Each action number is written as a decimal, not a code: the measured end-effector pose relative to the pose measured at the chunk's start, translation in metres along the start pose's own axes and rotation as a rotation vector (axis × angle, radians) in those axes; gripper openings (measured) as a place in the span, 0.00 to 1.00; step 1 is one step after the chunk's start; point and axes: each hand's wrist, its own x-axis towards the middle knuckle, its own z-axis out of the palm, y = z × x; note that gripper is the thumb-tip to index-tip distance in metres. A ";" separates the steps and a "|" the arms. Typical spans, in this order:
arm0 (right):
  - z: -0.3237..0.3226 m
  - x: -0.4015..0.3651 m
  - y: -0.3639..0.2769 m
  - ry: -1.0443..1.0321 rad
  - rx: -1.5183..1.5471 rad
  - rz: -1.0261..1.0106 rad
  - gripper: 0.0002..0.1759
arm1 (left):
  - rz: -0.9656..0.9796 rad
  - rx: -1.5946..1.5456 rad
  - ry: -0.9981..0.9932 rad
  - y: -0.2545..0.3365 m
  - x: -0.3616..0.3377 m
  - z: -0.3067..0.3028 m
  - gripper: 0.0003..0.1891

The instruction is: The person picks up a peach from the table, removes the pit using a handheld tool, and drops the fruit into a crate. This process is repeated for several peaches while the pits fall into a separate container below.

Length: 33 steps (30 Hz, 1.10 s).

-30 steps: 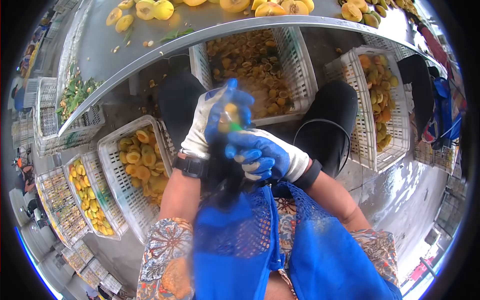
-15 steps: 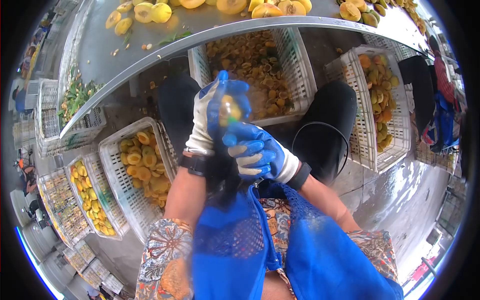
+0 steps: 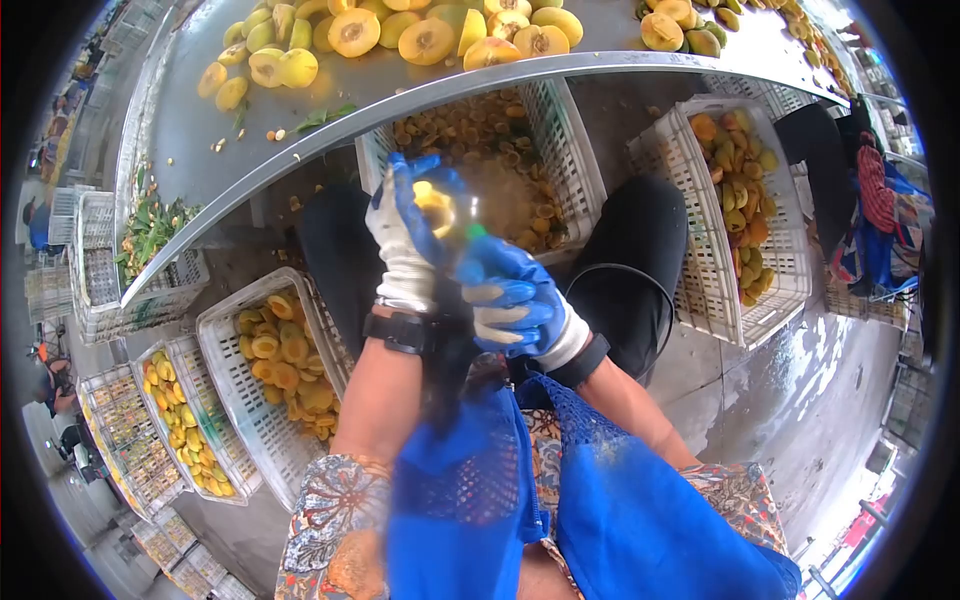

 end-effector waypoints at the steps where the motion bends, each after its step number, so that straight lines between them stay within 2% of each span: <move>1: 0.004 0.000 -0.005 -0.014 -0.028 -0.008 0.26 | 0.067 0.055 -0.022 0.010 -0.004 0.000 0.24; 3: 0.008 0.002 -0.013 0.016 -0.091 -0.048 0.25 | 0.119 0.078 0.031 0.007 -0.001 -0.005 0.28; 5: 0.026 0.000 -0.022 0.212 -0.385 -0.040 0.23 | -0.068 -0.107 -0.039 0.018 -0.001 -0.007 0.31; 7: 0.053 0.010 -0.017 0.697 -1.266 -0.029 0.21 | -0.198 -0.234 -0.136 0.021 0.000 -0.010 0.34; 9: 0.046 0.016 -0.014 0.770 -1.701 -0.068 0.21 | -0.257 -0.294 -0.261 0.025 0.005 -0.013 0.37; 11: 0.043 0.020 -0.011 0.806 -2.204 -0.082 0.20 | -0.195 -0.153 -0.216 0.032 -0.001 -0.004 0.37; 12: 0.033 0.022 -0.012 0.667 -2.545 -0.202 0.19 | -0.163 -0.059 -0.180 0.034 -0.002 -0.001 0.36; 14: 0.026 0.016 -0.015 0.754 -2.567 -0.156 0.19 | -0.077 0.086 -0.090 0.037 -0.005 0.006 0.33; 17: 0.009 -0.005 -0.038 0.932 -2.537 -0.034 0.18 | 0.007 -0.002 0.112 0.030 0.011 -0.006 0.30; 18: 0.009 -0.005 -0.039 1.086 -2.513 -0.036 0.16 | 0.008 0.017 0.123 0.042 0.012 -0.006 0.30; 22: 0.004 0.006 -0.046 0.948 -2.522 -0.304 0.19 | 0.049 -0.053 0.065 0.054 0.008 -0.010 0.30; 23: 0.005 0.008 -0.048 0.944 -2.517 -0.308 0.18 | 0.084 -0.116 0.039 0.059 0.002 -0.015 0.29; 24: 0.007 0.009 -0.048 0.939 -2.514 -0.314 0.18 | -0.003 -0.184 0.056 0.073 0.000 -0.033 0.28; 25: 0.009 0.011 -0.049 0.934 -2.514 -0.324 0.17 | 0.046 -0.154 0.094 0.090 -0.010 -0.046 0.28; 26: 0.006 0.010 -0.050 1.002 -2.521 -0.295 0.17 | 0.191 -0.001 0.124 0.102 -0.015 -0.068 0.28; 27: 0.000 0.005 -0.054 1.006 -2.534 -0.276 0.17 | 0.241 0.042 0.206 0.119 -0.027 -0.086 0.26; 28: -0.008 -0.001 -0.057 1.006 -2.532 -0.259 0.17 | 0.245 0.236 0.359 0.137 -0.039 -0.099 0.24; 29: -0.013 -0.006 -0.059 1.005 -2.529 -0.237 0.17 | 0.222 0.216 0.416 0.136 -0.035 -0.145 0.21; 30: -0.012 -0.008 -0.057 1.009 -2.519 -0.217 0.17 | 0.183 0.365 0.501 0.138 -0.040 -0.181 0.18; 31: -0.010 -0.008 -0.055 1.015 -2.509 -0.201 0.17 | 0.075 0.645 0.577 0.140 -0.041 -0.218 0.16; 33: -0.004 -0.006 -0.049 1.009 -2.462 -0.214 0.17 | 0.405 1.329 0.506 0.142 -0.040 -0.220 0.18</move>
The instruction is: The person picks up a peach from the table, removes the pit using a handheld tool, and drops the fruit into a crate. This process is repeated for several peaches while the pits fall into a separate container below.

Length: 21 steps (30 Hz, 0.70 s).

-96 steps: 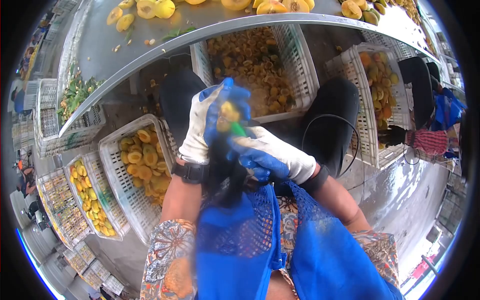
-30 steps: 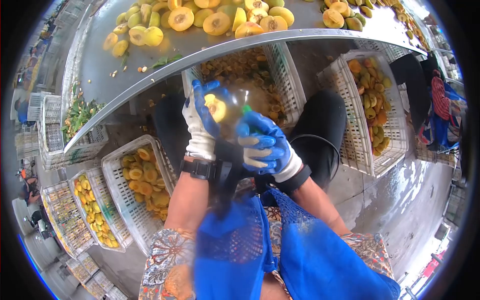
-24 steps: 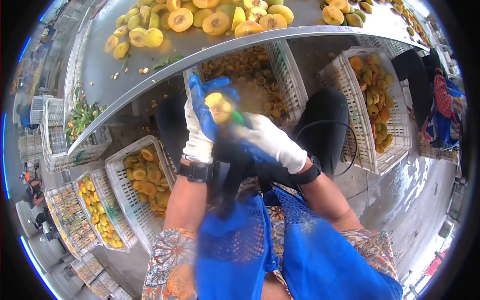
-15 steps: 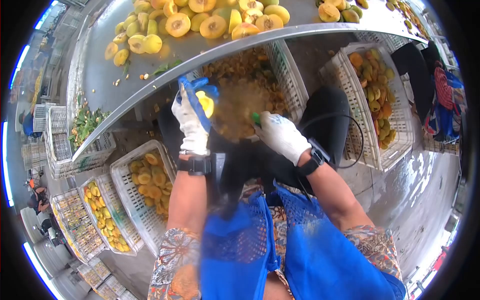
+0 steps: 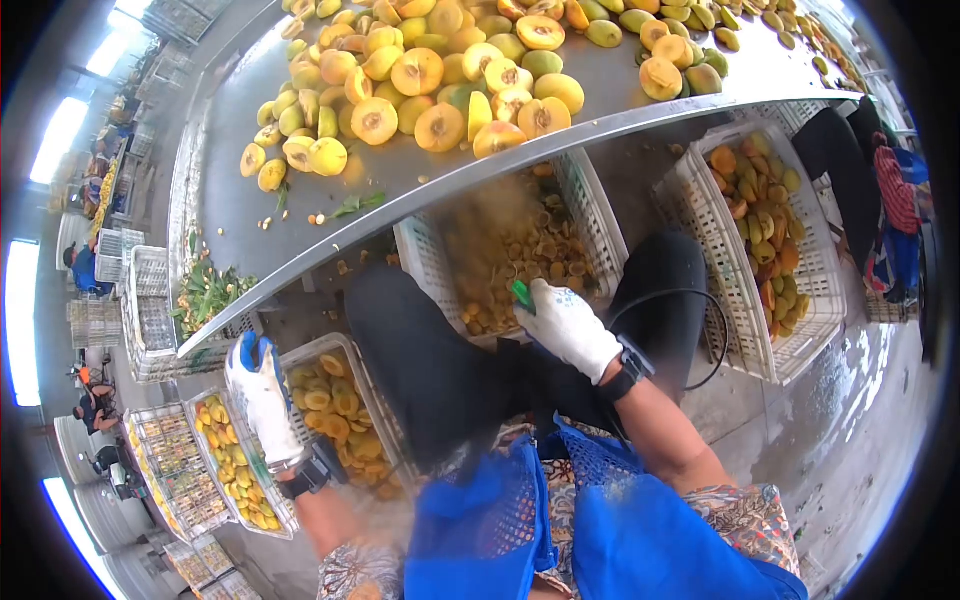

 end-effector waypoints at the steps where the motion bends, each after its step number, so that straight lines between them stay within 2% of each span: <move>1: -0.001 0.000 -0.003 -0.001 0.025 0.005 0.17 | -0.077 -0.231 -0.016 0.013 0.008 0.005 0.20; 2: -0.004 0.000 -0.005 -0.002 0.049 0.012 0.17 | -0.152 -0.463 -0.034 0.050 0.021 0.012 0.22; 3: -0.007 0.000 -0.006 -0.026 0.092 0.030 0.17 | -0.125 -0.470 -0.068 0.088 0.031 0.019 0.25; 4: -0.009 0.000 -0.007 -0.035 0.133 0.048 0.17 | -0.155 -0.617 -0.198 0.135 0.040 0.026 0.25; 5: -0.011 -0.001 -0.007 -0.045 0.174 0.066 0.17 | -0.089 -0.671 -0.241 0.166 0.051 0.043 0.25; 6: -0.013 0.000 -0.007 -0.054 0.214 0.086 0.17 | 0.204 -0.414 -0.240 0.190 0.065 0.061 0.23; 7: -0.016 0.000 -0.007 -0.066 0.244 0.111 0.17 | 0.264 -0.115 -0.267 0.234 0.071 0.066 0.25; 8: -0.020 0.000 -0.009 -0.080 0.275 0.138 0.17 | 0.425 0.004 -0.191 0.250 0.081 0.089 0.28; 9: -0.024 -0.001 -0.011 -0.092 0.307 0.166 0.18 | 0.338 0.079 -0.378 0.272 0.094 0.105 0.28; 10: -0.031 -0.002 -0.016 -0.103 0.342 0.199 0.18 | 0.493 0.151 -0.331 0.273 0.100 0.132 0.29; 11: -0.039 -0.002 -0.022 -0.113 0.376 0.231 0.18 | 0.464 0.170 -0.442 0.283 0.105 0.146 0.30; 12: -0.043 -0.002 -0.024 -0.124 0.410 0.263 0.18 | 0.515 0.182 -0.431 0.287 0.105 0.157 0.30; 14: -0.042 -0.002 -0.022 -0.083 0.382 0.206 0.18 | 0.462 0.206 -0.529 0.292 0.109 0.171 0.32; 18: -0.034 -0.003 -0.014 -0.006 0.340 0.161 0.19 | 0.405 -0.194 -0.425 0.283 0.099 0.163 0.26; 20: -0.041 -0.006 -0.018 0.014 0.450 0.240 0.20 | 0.105 -0.505 -0.585 0.261 0.111 0.148 0.22; 21: -0.043 -0.008 -0.019 0.022 0.507 0.283 0.21 | -0.048 -0.785 -0.625 0.247 0.113 0.139 0.22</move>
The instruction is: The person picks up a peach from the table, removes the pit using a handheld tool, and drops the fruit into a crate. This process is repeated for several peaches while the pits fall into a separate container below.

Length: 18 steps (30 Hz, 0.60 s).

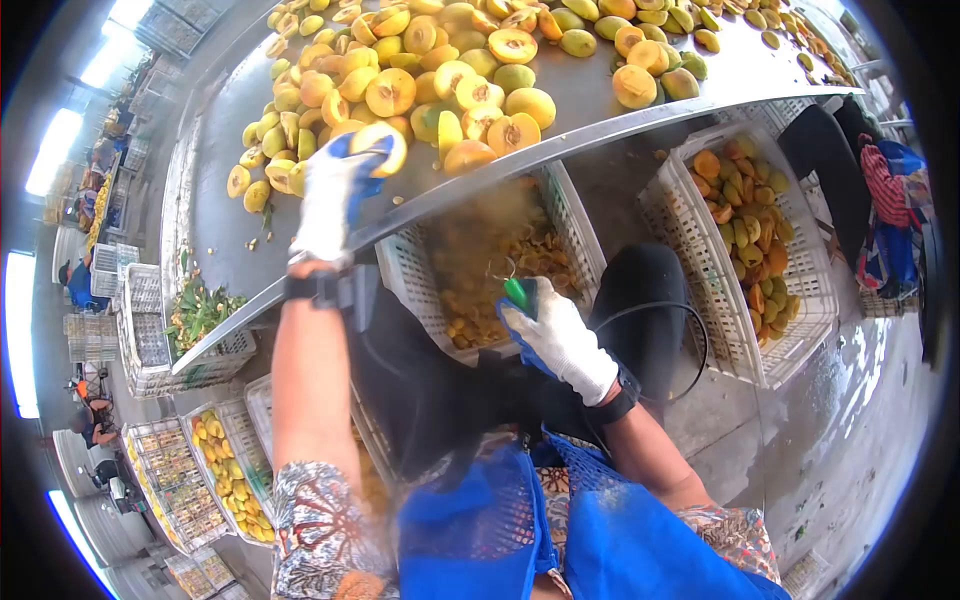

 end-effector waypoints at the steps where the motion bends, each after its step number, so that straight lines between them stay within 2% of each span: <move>1: 0.001 0.000 0.002 0.003 -0.009 0.001 0.21 | -0.069 -0.310 0.000 -0.003 -0.010 -0.013 0.21; 4: 0.004 0.005 0.005 0.028 -0.073 -0.037 0.22 | -0.066 -0.839 -0.083 -0.004 -0.056 -0.039 0.21; 5: 0.004 0.003 0.000 0.040 -0.115 -0.069 0.22 | 0.001 -1.051 -0.186 -0.009 -0.077 -0.037 0.19; 6: 0.007 0.001 -0.005 0.041 -0.154 -0.102 0.22 | -0.022 -1.246 -0.234 -0.018 -0.094 -0.032 0.20; 7: 0.009 -0.001 -0.011 0.004 -0.099 -0.034 0.20 | -0.042 -1.437 -0.275 -0.027 -0.108 -0.026 0.21; 9: 0.018 -0.006 -0.020 -0.026 0.021 -0.003 0.18 | -0.063 -1.542 -0.232 -0.040 -0.133 -0.003 0.21; 10: 0.022 -0.012 -0.025 0.010 -0.037 -0.135 0.16 | -0.114 -1.656 -0.204 -0.049 -0.144 0.007 0.21; 11: 0.022 -0.020 -0.037 -0.033 -0.050 -0.099 0.16 | -0.200 -1.647 -0.138 -0.055 -0.152 0.016 0.23; 13: 0.021 -0.037 -0.071 -0.098 -0.072 -0.023 0.15 | -0.279 -1.704 -0.266 -0.066 -0.159 0.023 0.26; 14: 0.031 -0.034 -0.051 -0.071 -0.156 -0.235 0.15 | -0.332 -1.677 -0.247 -0.068 -0.162 0.024 0.30; 18: 0.051 -0.037 -0.047 -0.013 -0.286 -0.555 0.15 | -0.213 -1.246 -0.145 -0.060 -0.172 0.030 0.32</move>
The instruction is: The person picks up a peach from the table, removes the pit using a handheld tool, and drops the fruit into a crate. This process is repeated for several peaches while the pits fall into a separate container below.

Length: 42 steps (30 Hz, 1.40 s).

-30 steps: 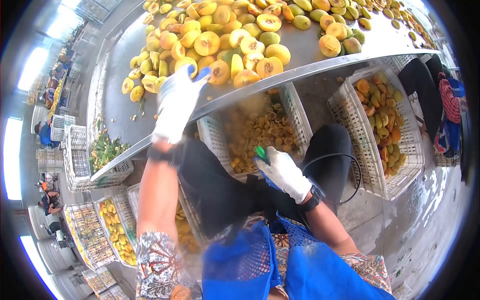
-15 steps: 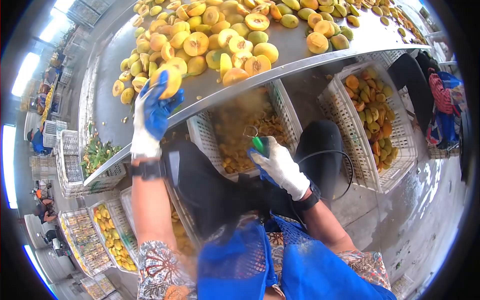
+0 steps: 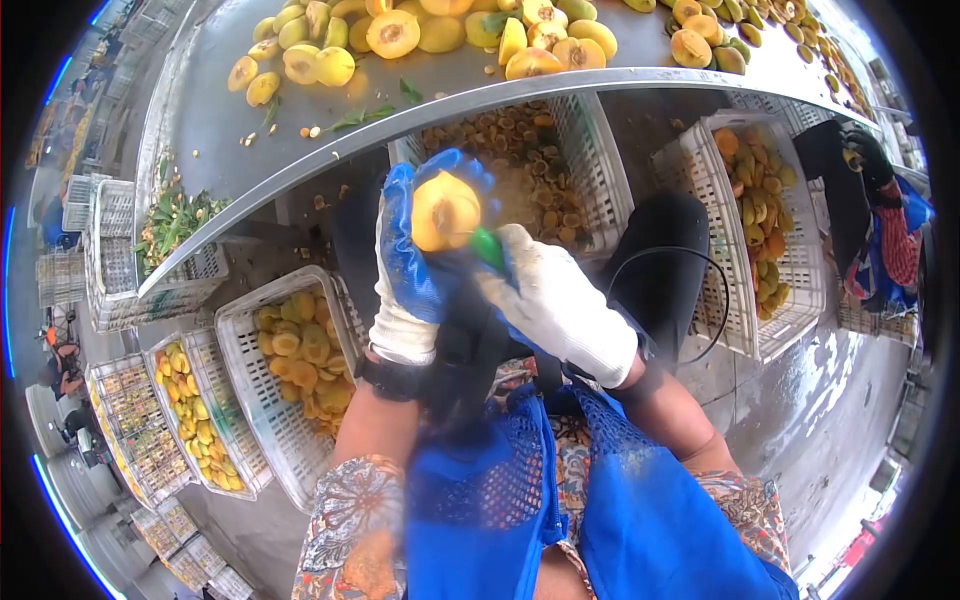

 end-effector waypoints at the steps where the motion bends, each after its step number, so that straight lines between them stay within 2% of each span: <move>1: 0.004 0.000 0.003 0.001 -0.039 -0.041 0.15 | 0.020 0.059 0.009 0.000 -0.002 0.003 0.32; 6: 0.021 -0.004 0.008 0.013 -0.113 -0.098 0.15 | 0.163 0.336 0.045 -0.007 -0.009 0.002 0.32; 9: 0.028 -0.008 0.010 -0.030 -0.101 -0.058 0.15 | 0.146 0.250 0.150 -0.010 -0.008 0.003 0.31; 14: 0.029 -0.016 0.013 -0.154 -0.021 0.021 0.15 | 0.080 0.406 0.152 -0.013 -0.007 -0.018 0.30; 17: 0.023 -0.017 0.014 -0.329 0.240 0.259 0.14 | 0.020 0.471 0.121 -0.016 -0.005 -0.022 0.28; 20: 0.028 -0.018 0.026 -0.384 0.382 0.304 0.14 | -0.023 0.637 0.088 -0.015 -0.006 -0.032 0.27; 23: 0.016 -0.020 0.024 -0.563 0.964 0.479 0.14 | -0.147 0.571 0.058 -0.012 -0.004 -0.030 0.27; 24: 0.017 -0.021 0.019 -0.549 1.097 0.593 0.15 | -0.140 0.477 0.048 -0.013 -0.001 -0.032 0.27; 27: 0.011 -0.015 0.010 -0.579 1.236 0.778 0.16 | -0.137 0.202 0.024 -0.020 0.001 -0.044 0.27; 28: 0.017 -0.015 0.013 -0.559 1.358 0.814 0.18 | -0.056 0.200 0.120 -0.024 -0.002 -0.035 0.27; 31: 0.016 -0.017 0.009 -0.623 1.509 0.864 0.19 | -0.021 0.429 -0.071 -0.017 -0.001 -0.046 0.27; 32: 0.016 -0.019 0.009 -0.613 1.408 0.831 0.19 | 0.016 0.615 -0.014 -0.019 -0.005 -0.043 0.28; 34: 0.015 -0.023 0.009 -0.583 1.207 0.762 0.19 | -0.157 0.616 0.029 -0.014 -0.006 -0.029 0.27; 35: 0.013 -0.023 0.013 -0.634 1.353 0.817 0.19 | -0.243 0.616 0.048 -0.013 -0.005 -0.025 0.27; 36: 0.011 -0.022 0.020 -0.685 1.499 0.869 0.19 | -0.118 0.675 -0.157 -0.013 -0.003 -0.030 0.26; 39: 0.027 -0.029 0.041 -0.755 2.027 0.964 0.18 | -0.199 0.733 -0.162 -0.012 0.005 -0.028 0.26; 40: 0.028 -0.031 0.042 -0.753 2.103 0.977 0.17 | -0.357 0.557 0.080 -0.020 0.008 -0.021 0.24; 41: 0.032 -0.030 0.044 -0.864 2.271 0.944 0.16 | -0.372 0.454 0.151 -0.026 0.011 -0.026 0.23; 42: 0.032 -0.029 0.043 -0.762 2.341 1.168 0.15 | -0.435 0.311 0.128 -0.025 0.014 -0.026 0.20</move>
